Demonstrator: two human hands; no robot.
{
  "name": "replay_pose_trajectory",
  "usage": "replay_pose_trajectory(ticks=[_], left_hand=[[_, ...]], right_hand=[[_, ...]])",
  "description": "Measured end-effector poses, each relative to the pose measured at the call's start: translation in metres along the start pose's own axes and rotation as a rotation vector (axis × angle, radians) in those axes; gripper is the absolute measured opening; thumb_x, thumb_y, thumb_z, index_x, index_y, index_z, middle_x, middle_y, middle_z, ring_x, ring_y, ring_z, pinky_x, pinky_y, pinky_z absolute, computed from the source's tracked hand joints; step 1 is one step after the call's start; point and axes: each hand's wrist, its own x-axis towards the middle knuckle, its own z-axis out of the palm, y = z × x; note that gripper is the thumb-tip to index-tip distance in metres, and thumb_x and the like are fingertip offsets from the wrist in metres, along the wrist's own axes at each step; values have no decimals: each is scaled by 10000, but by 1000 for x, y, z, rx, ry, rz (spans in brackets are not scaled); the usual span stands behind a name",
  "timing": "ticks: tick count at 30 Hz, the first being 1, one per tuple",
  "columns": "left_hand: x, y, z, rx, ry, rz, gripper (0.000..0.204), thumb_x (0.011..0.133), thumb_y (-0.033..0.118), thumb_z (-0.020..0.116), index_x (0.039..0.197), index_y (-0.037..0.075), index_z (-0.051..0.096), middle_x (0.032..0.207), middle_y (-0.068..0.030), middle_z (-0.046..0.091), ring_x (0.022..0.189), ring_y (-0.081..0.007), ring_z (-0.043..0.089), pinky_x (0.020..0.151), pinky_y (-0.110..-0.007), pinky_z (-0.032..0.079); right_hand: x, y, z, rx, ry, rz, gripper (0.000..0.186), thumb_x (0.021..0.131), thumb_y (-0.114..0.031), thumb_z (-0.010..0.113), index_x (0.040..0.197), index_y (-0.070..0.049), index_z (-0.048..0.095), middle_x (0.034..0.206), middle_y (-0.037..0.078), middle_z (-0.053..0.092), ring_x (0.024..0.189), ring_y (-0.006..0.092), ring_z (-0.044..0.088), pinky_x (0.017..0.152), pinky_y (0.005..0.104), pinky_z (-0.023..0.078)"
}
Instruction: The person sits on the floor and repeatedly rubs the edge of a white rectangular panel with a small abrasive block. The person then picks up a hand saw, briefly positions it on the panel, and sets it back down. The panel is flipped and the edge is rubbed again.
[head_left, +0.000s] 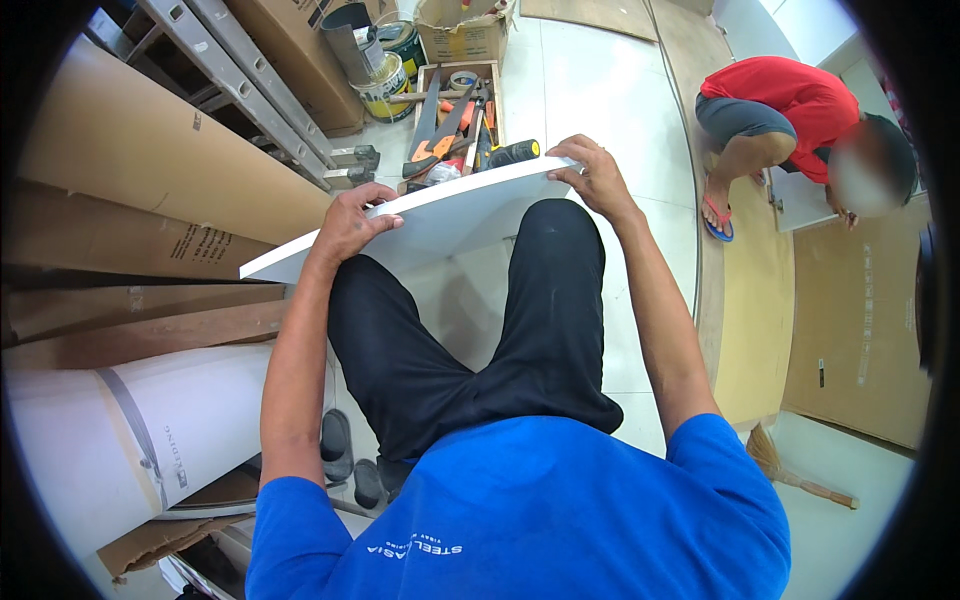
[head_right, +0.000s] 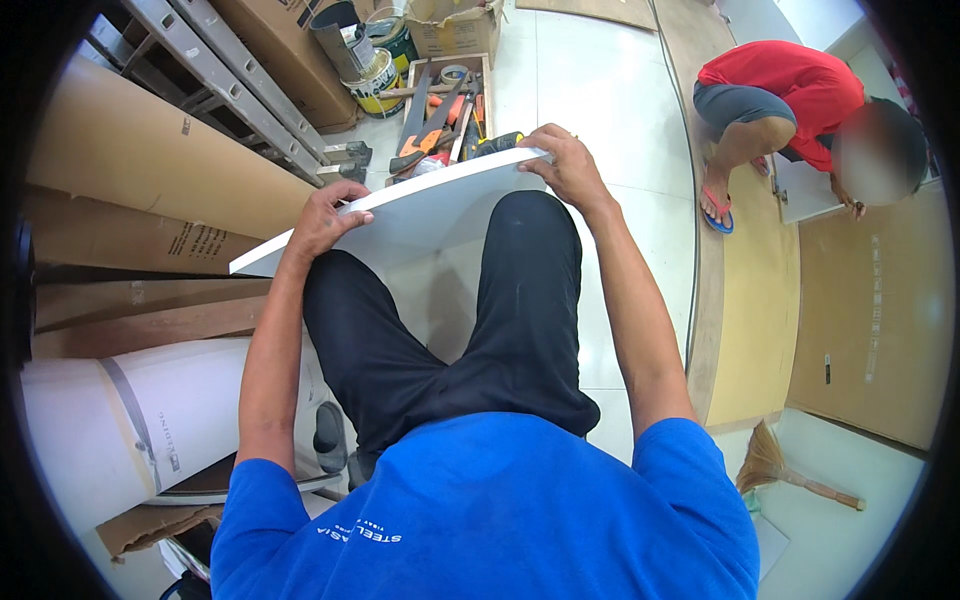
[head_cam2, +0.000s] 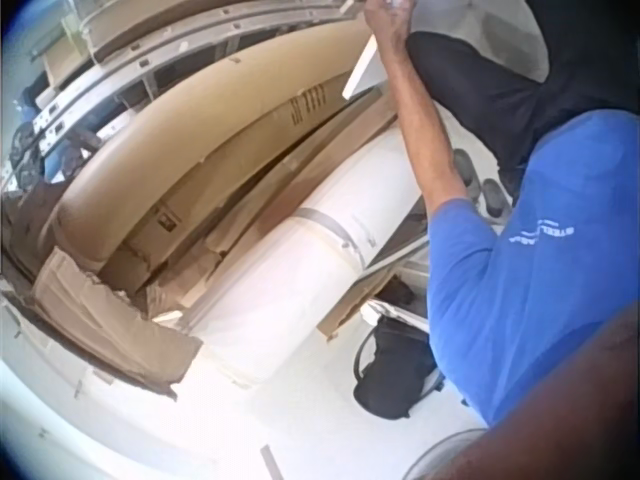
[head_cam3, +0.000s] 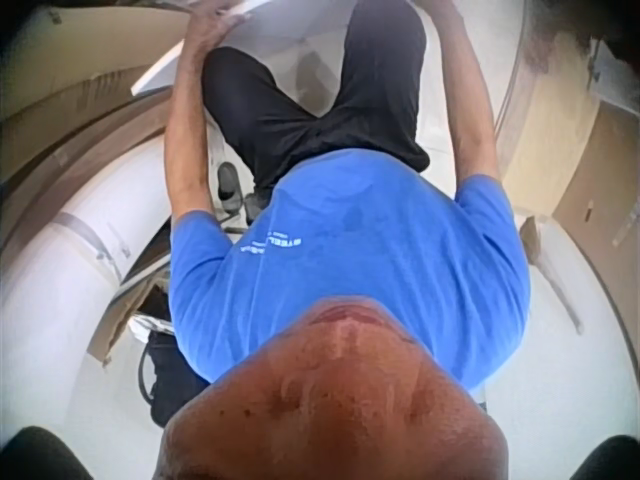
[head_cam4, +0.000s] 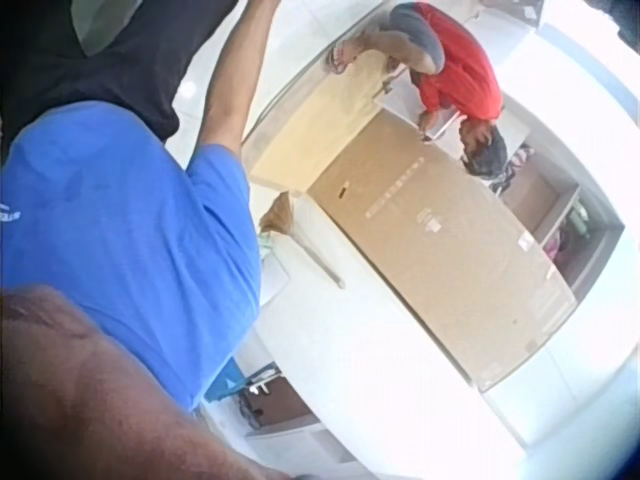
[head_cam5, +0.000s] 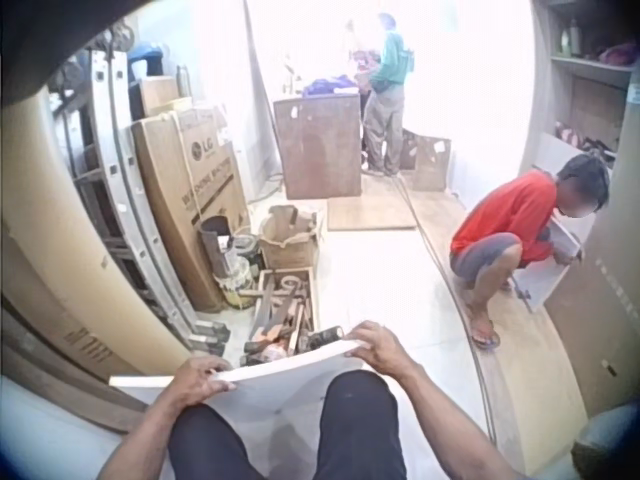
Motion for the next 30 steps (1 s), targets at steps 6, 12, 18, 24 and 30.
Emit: replay_pose_trajectory(ticks=[6,12,18,24,30], left_hand=[[7,3,4,-147,-58,-28,214,982,174,756,1102,-3,772,1113,-59,764,1065,-188,697,978,-345,525],[36,26,60,-20,44,-7,187,988,175,708,1093,32,766,1050,-130,764,985,-268,730,881,-428,563],[37,52,66,51,102,-13,175,1001,262,718,1037,93,742,974,-133,757,959,-357,727,856,-462,559],[-20,-9,1,562,103,-219,609,1097,575,482,1582,211,546,1581,-144,558,1480,-379,496,1237,-577,326],[-70,-77,-62,611,162,-361,678,1118,639,363,1672,253,426,1671,-147,472,1574,-393,380,1274,-639,248]], right_hand=[[-2,6,4,394,72,225,321,916,-185,850,1184,-21,785,1256,140,742,1195,264,694,1042,389,542],[4,20,9,180,59,177,327,964,-277,811,1094,22,790,1193,134,777,1149,243,711,1056,374,526],[4,17,7,302,22,237,312,984,-277,810,1083,19,792,1228,130,755,1184,240,679,1078,380,492],[-1,17,9,255,93,293,358,989,-344,813,1090,-1,799,1328,159,734,1275,280,648,1145,443,459],[-1,27,3,264,22,319,345,1006,-335,802,1109,-6,798,1329,141,736,1262,256,652,1131,423,475]])
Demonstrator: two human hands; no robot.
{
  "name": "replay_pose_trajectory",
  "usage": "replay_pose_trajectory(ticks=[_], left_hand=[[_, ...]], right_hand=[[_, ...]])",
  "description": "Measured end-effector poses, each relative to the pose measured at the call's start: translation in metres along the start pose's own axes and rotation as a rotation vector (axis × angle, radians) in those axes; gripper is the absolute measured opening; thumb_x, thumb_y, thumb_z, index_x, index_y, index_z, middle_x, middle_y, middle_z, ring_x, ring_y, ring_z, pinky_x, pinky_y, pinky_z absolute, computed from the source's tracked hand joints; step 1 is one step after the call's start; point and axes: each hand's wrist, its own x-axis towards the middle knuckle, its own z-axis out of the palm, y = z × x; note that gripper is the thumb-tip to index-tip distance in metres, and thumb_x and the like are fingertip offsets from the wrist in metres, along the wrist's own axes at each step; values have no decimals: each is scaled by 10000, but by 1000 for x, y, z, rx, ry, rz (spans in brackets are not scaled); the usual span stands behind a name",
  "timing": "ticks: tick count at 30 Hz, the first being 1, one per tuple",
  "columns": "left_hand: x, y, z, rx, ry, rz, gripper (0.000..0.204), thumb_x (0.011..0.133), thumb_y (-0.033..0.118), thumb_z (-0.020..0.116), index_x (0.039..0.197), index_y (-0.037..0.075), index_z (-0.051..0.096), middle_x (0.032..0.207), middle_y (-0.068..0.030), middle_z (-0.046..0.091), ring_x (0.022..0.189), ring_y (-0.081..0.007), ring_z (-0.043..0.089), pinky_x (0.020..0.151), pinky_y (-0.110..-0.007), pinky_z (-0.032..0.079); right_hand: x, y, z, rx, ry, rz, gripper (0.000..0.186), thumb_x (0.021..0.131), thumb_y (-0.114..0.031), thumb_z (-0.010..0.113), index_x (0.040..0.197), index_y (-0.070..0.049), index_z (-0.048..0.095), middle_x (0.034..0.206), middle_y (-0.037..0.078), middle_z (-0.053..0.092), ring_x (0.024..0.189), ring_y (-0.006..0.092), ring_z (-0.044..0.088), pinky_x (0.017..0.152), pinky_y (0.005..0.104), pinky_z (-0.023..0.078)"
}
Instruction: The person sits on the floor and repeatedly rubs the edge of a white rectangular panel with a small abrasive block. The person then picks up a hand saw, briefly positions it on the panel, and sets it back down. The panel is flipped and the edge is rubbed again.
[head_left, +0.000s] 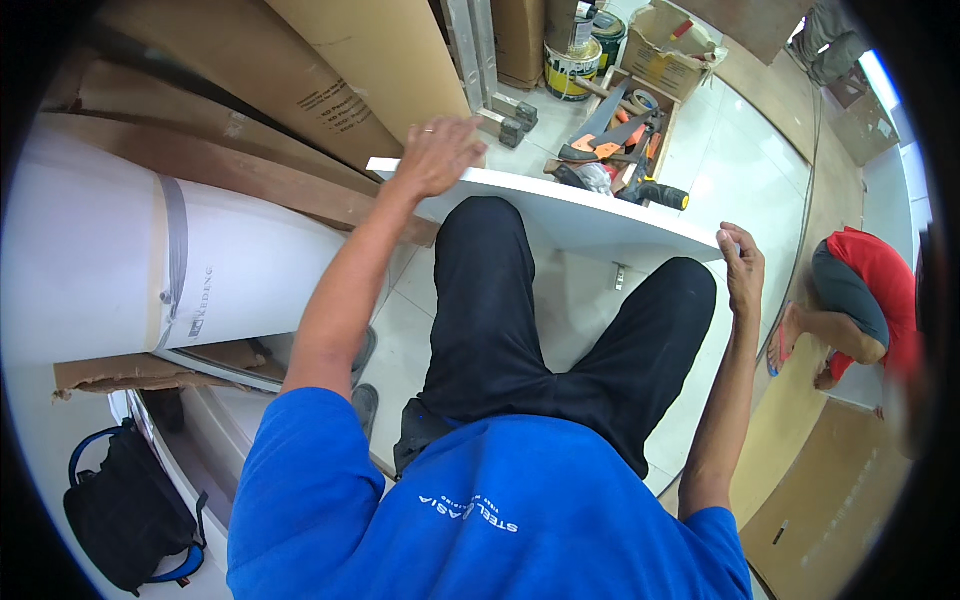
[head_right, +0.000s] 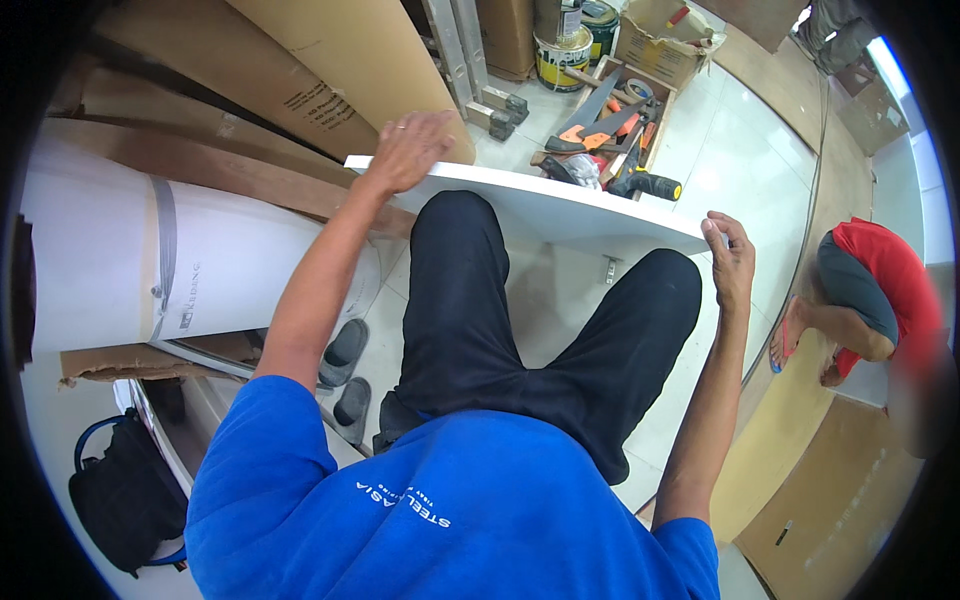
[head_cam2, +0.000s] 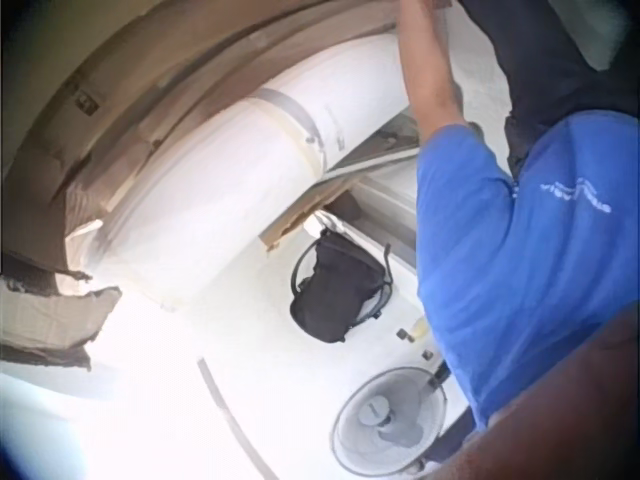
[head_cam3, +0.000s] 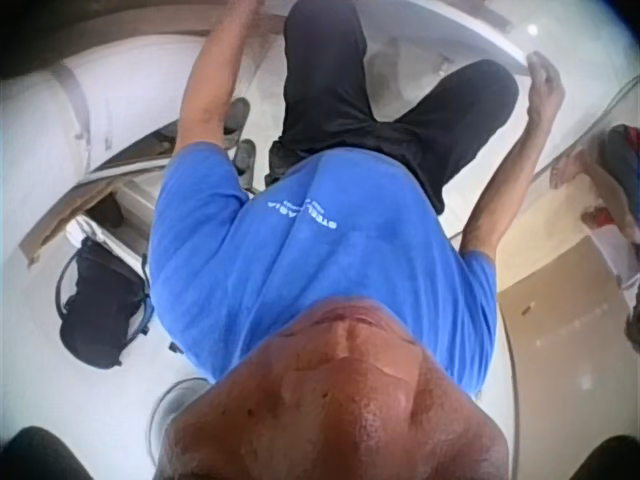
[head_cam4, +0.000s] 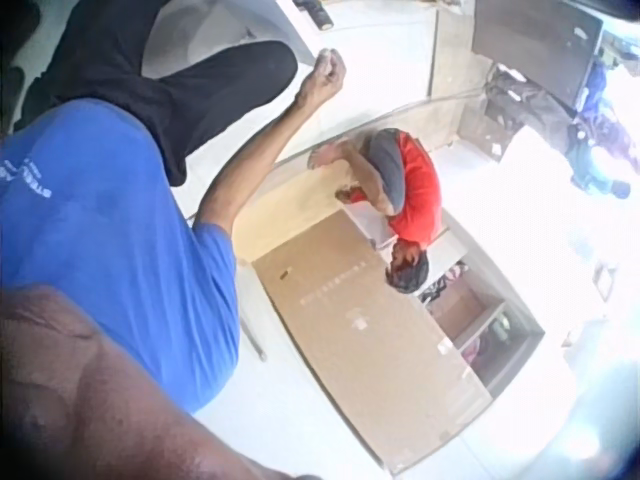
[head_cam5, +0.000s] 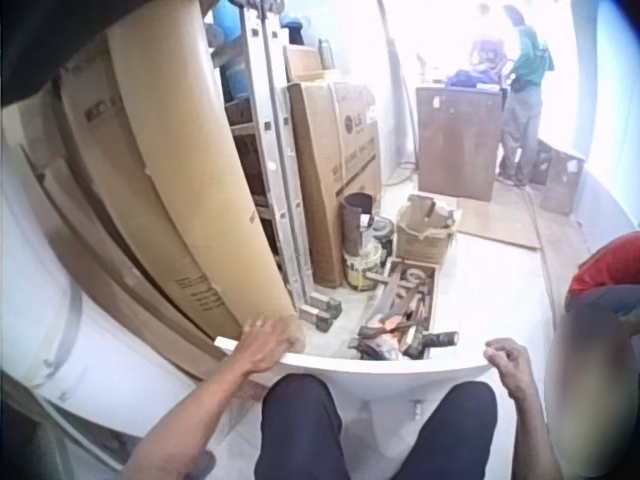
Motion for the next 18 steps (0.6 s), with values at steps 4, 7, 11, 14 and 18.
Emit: replay_pose_trajectory(ticks=[4,7,11,14,18], left_hand=[[-5,-33,-10,-40,53,-62,713,1102,671,361,1665,242,447,1672,-156,477,1569,-400,390,1267,-667,241],[-4,-48,-17,-42,21,-203,718,1093,675,368,1652,238,473,1656,-162,502,1556,-411,412,1260,-686,242],[-13,-87,-24,26,-88,-374,707,1097,655,384,1662,236,459,1678,-128,496,1574,-393,388,1278,-655,223],[-41,-129,-18,-425,106,-593,786,1083,723,352,1622,173,509,1620,-147,562,1563,-401,405,1287,-662,167],[-78,-137,25,-1426,232,-745,988,1017,870,294,1629,115,470,1697,-176,439,1607,-392,301,1270,-703,97]], right_hand=[[4,5,-2,86,-21,0,324,1017,-307,797,1128,-3,795,1294,121,745,1233,228,654,1102,390,490],[2,5,0,132,-21,73,345,1019,-325,797,1130,2,796,1257,103,752,1205,212,655,1075,362,497],[-3,8,0,83,-24,65,417,1021,-369,789,1221,-4,767,1275,112,749,1189,199,651,1052,347,504],[-13,23,1,233,-25,127,534,1035,-403,763,1385,-8,679,1339,138,723,1210,210,647,1063,347,501],[-21,68,22,727,12,159,851,1045,-638,643,1579,6,483,1452,168,655,1236,263,652,1138,387,494]])
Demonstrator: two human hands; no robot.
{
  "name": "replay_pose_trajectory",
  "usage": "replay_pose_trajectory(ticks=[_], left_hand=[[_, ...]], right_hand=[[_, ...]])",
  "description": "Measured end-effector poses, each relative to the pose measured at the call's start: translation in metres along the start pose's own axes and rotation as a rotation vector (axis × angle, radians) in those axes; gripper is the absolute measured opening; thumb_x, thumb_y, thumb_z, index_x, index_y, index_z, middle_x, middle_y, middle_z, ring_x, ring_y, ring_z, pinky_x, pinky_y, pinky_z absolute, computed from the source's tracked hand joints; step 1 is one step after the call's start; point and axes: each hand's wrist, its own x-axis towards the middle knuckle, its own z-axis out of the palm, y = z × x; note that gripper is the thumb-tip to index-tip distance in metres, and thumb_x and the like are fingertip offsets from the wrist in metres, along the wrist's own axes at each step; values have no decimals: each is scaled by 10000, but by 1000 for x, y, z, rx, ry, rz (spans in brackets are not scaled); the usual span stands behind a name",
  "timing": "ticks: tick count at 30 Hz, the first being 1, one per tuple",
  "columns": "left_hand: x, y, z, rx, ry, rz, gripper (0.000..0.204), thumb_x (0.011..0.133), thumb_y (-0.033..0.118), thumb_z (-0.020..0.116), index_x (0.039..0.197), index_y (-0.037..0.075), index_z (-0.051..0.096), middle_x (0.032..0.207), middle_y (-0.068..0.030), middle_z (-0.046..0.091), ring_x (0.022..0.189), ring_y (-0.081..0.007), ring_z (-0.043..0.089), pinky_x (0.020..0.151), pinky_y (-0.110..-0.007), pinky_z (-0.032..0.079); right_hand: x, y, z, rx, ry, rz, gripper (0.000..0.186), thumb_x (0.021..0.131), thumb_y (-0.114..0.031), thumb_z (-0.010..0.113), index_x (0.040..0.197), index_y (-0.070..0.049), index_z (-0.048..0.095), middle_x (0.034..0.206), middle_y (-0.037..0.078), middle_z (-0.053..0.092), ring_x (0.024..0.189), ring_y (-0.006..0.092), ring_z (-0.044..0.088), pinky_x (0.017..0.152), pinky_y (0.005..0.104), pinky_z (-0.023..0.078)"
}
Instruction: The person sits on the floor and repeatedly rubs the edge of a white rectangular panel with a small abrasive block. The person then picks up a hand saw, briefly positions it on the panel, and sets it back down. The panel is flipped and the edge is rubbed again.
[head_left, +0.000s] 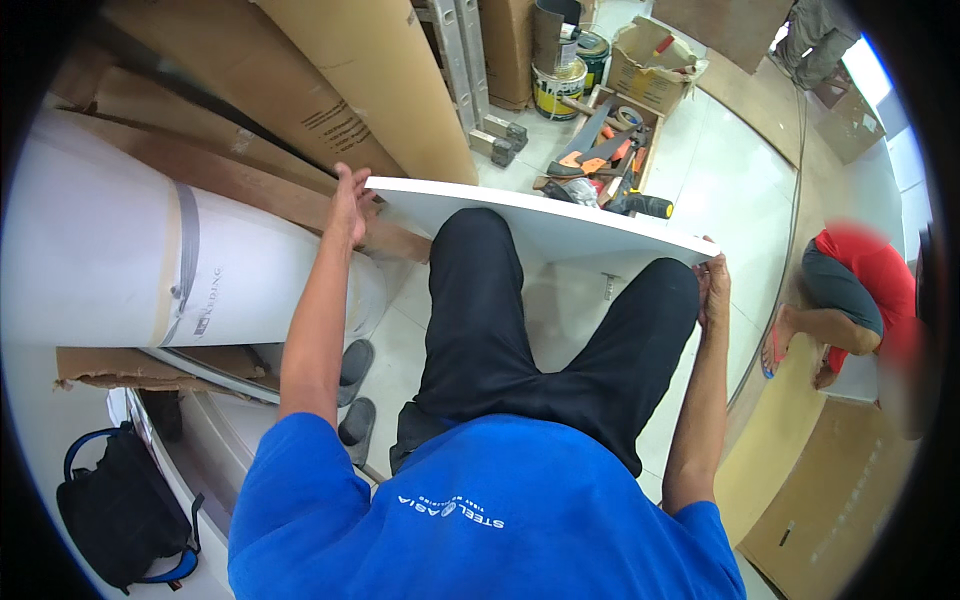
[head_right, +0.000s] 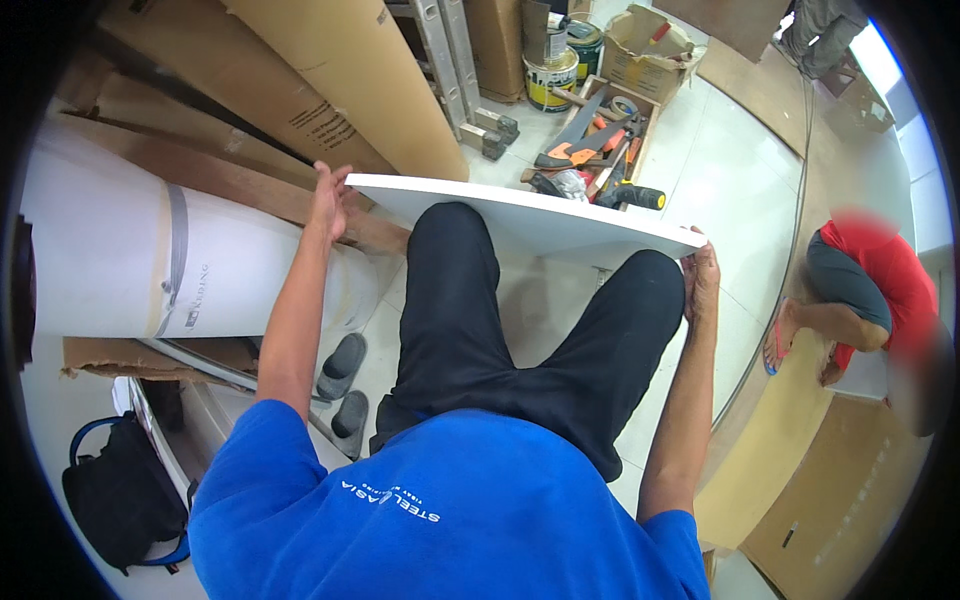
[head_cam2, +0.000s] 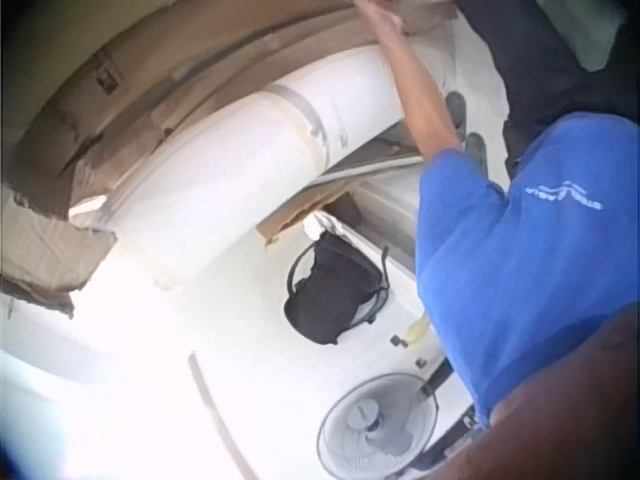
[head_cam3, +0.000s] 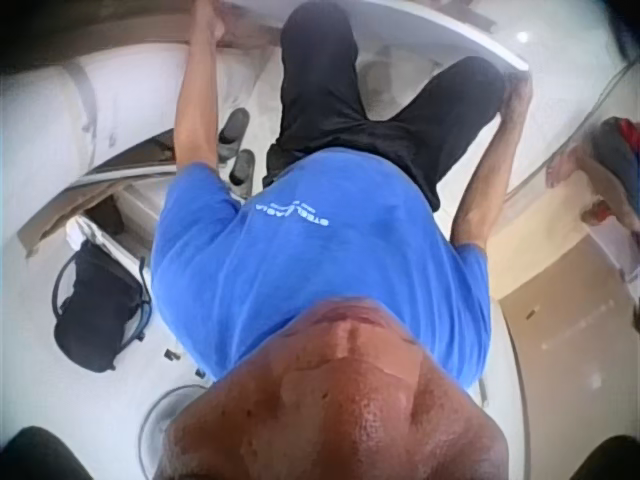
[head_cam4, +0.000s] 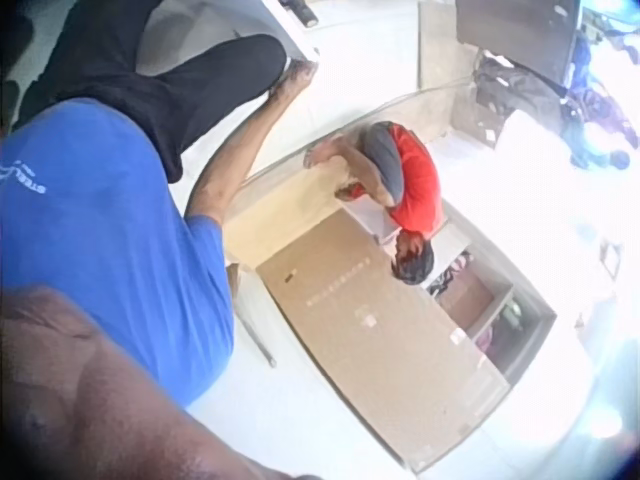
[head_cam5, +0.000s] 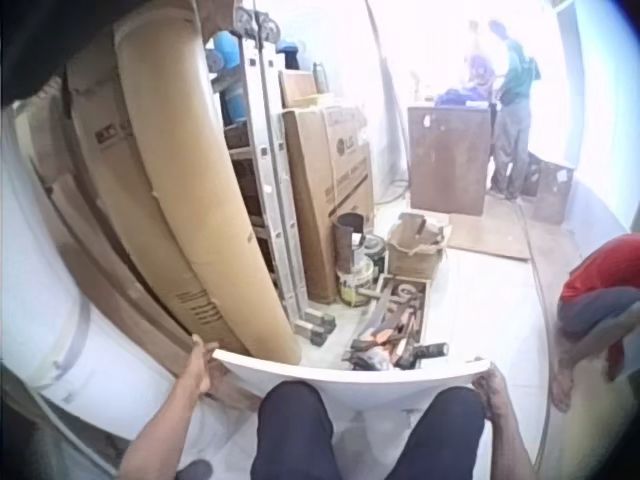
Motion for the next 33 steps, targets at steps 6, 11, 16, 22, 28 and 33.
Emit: replay_pose_trajectory(ticks=[6,11,16,22,28,33], left_hand=[[1,-47,55,-310,19,-130,1063,996,878,303,1721,103,238,1810,-183,164,1678,-402,70,1246,-775,59],[6,-40,83,-347,52,-116,824,1062,672,337,1700,151,300,1811,-144,179,1656,-400,151,1215,-772,179],[-4,18,104,-301,18,-139,802,1060,645,335,1700,161,315,1801,-138,231,1626,-416,226,1223,-764,159],[-67,94,133,-341,-105,31,820,1060,628,352,1712,136,277,1817,-165,157,1642,-434,167,1234,-781,91],[-108,69,96,-742,-492,380,504,971,346,575,1307,4,731,1560,-287,566,1470,-416,516,1305,-627,296],[-105,-1,63,-949,-512,487,629,920,345,634,1507,119,611,1669,-280,450,1594,-428,370,1324,-661,240]], right_hand=[[40,82,-20,211,213,224,810,1079,-661,522,1455,53,584,1369,178,675,1227,287,636,1072,408,517],[73,101,-6,-18,322,173,719,1108,-581,503,1376,72,640,1328,189,681,1217,306,627,1031,426,530],[43,15,19,132,325,243,689,1123,-490,422,1596,11,441,1681,256,408,1562,446,346,1223,720,284],[9,-137,18,158,211,90,712,1145,-428,316,1716,-28,170,1800,257,118,1655,492,93,1227,834,52],[-76,-178,-30,261,43,-309,625,939,-315,611,1484,-9,596,1691,230,433,1661,356,190,1355,540,170],[-153,-124,-36,356,-83,-398,856,871,-200,637,1683,-114,380,1808,191,207,1669,401,162,1366,556,121]])
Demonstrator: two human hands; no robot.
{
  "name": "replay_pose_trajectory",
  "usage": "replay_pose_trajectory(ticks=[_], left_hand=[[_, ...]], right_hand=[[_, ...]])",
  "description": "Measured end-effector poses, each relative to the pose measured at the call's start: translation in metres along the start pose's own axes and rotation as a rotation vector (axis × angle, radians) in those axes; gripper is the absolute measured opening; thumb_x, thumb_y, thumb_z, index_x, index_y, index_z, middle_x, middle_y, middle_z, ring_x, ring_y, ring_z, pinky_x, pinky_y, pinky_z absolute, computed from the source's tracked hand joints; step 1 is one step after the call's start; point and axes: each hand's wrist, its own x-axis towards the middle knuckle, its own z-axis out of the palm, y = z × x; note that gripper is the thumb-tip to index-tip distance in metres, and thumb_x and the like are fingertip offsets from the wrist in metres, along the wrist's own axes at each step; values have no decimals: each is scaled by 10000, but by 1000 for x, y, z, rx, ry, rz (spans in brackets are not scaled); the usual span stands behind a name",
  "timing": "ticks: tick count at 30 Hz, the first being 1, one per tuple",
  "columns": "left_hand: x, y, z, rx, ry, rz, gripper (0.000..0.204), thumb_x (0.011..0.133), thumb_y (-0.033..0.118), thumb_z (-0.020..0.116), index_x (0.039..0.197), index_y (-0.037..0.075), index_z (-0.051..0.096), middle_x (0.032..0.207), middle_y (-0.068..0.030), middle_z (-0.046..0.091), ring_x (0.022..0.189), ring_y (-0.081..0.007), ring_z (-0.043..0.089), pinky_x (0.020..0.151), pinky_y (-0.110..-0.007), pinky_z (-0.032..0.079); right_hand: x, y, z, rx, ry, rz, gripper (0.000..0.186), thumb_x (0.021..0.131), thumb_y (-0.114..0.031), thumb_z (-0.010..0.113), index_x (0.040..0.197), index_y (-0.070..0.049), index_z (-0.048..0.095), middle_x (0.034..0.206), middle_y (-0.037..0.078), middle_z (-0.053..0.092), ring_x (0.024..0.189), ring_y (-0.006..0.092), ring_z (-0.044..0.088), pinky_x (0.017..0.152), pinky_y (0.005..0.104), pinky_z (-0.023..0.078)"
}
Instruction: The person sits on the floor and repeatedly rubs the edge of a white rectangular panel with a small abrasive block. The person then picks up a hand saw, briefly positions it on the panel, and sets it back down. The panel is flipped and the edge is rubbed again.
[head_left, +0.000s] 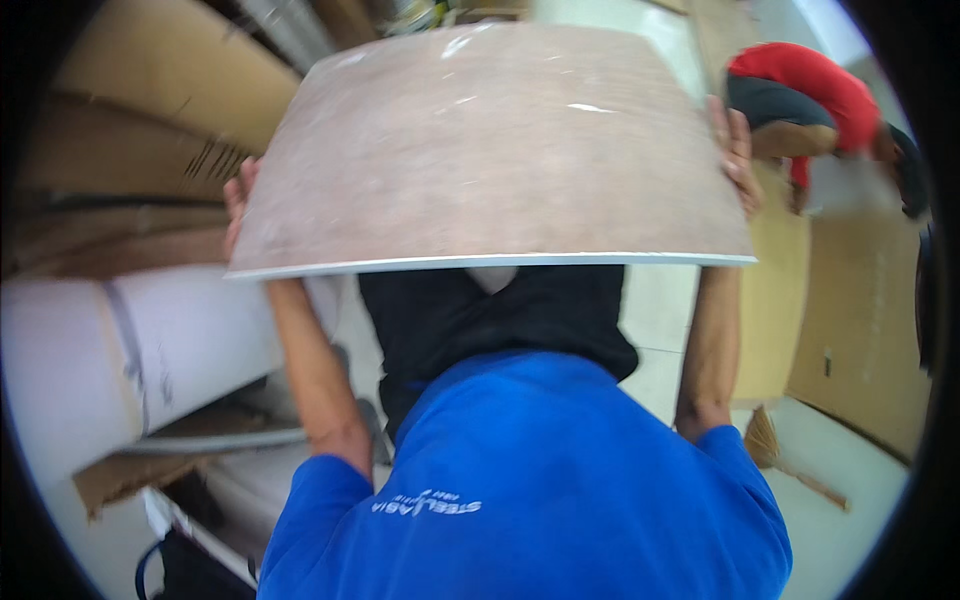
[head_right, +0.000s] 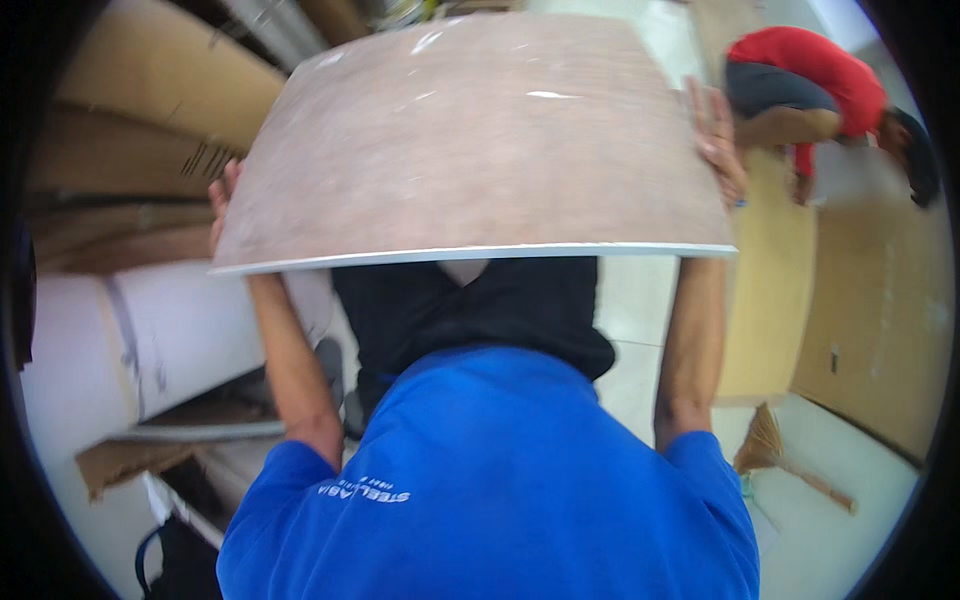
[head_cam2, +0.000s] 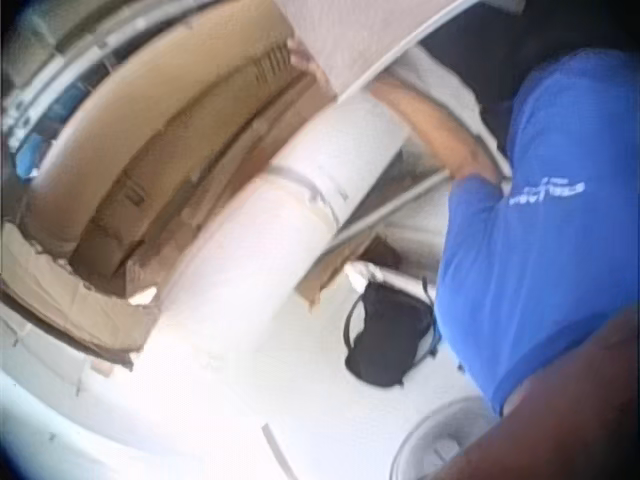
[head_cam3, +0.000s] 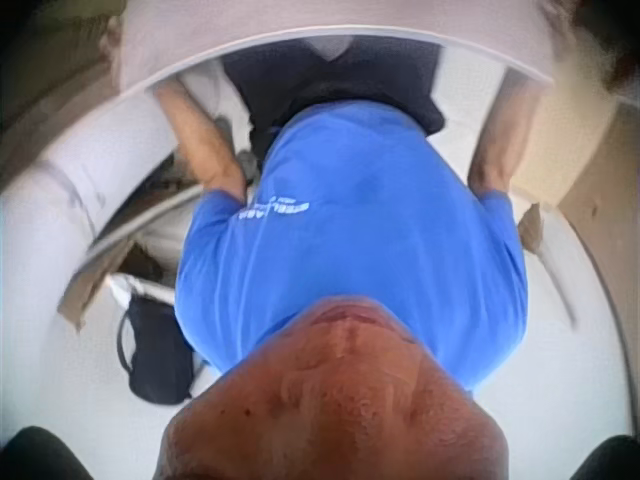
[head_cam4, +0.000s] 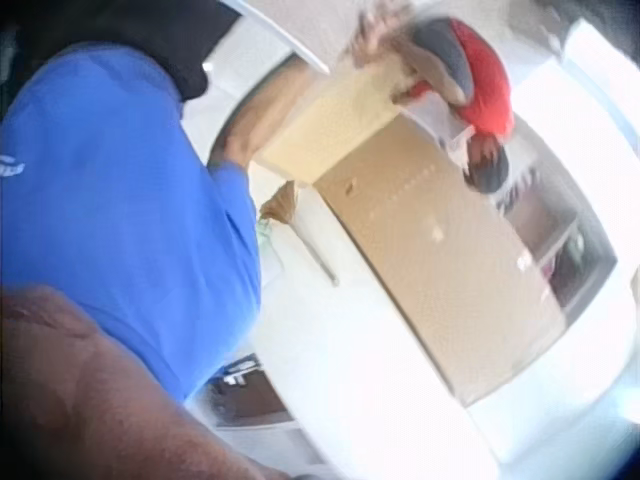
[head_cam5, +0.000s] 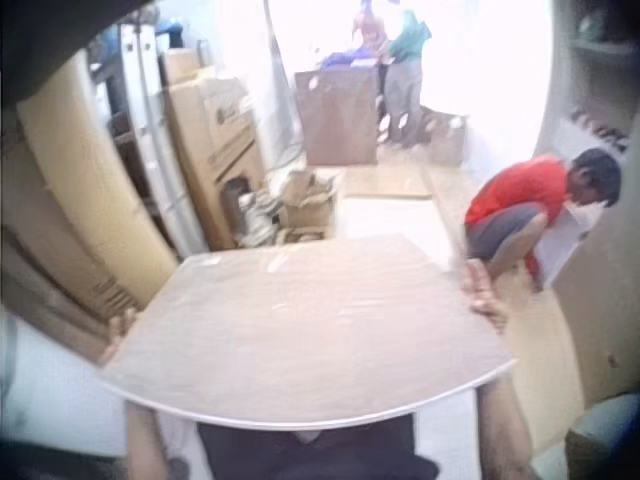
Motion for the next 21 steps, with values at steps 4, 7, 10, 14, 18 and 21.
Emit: replay_pose_trajectory(ticks=[4,7,10,14,18,21], left_hand=[[-19,2,-24,9,-15,78,735,832,371,741,1507,122,590,1663,-271,461,1589,-431,378,1318,-644,284],[-35,11,-27,41,3,-18,738,820,371,738,1488,88,604,1637,-265,495,1561,-406,426,1318,-617,310],[-44,19,-28,66,-77,-109,679,847,358,707,1452,55,638,1624,-258,513,1546,-377,451,1320,-583,324],[-49,33,-30,125,-111,-185,569,917,261,673,1438,33,659,1615,-223,538,1539,-334,465,1309,-512,348],[-41,55,-29,421,-154,-291,581,928,99,722,1493,23,611,1629,-178,538,1543,-301,461,1288,-450,359],[-33,63,-27,732,-197,-295,669,905,62,797,1533,16,568,1614,-152,552,1518,-273,481,1276,-410,362]], right_hand=[[-11,36,-5,94,-86,-3,776,940,-170,631,1683,-176,408,1813,220,159,1666,408,197,1359,565,145],[2,30,-20,38,-219,25,620,1014,-221,586,1628,-179,509,1806,244,161,1668,412,191,1357,570,142],[3,24,-28,-16,-294,54,533,1051,-232,548,1580,-174,577,1802,253,166,1667,415,191,1356,571,153],[-4,21,-26,-75,-246,109,437,1028,-195,578,1450,-162,688,1797,228,215,1668,384,207,1354,561,196],[-16,19,-26,-131,-208,170,348,1007,-166,608,1320,-193,759,1779,211,288,1671,354,213,1356,553,202],[-25,18,-34,-222,-113,164,316,1005,-121,606,1251,-209,784,1768,198,324,1678,345,194,1362,550,185]])
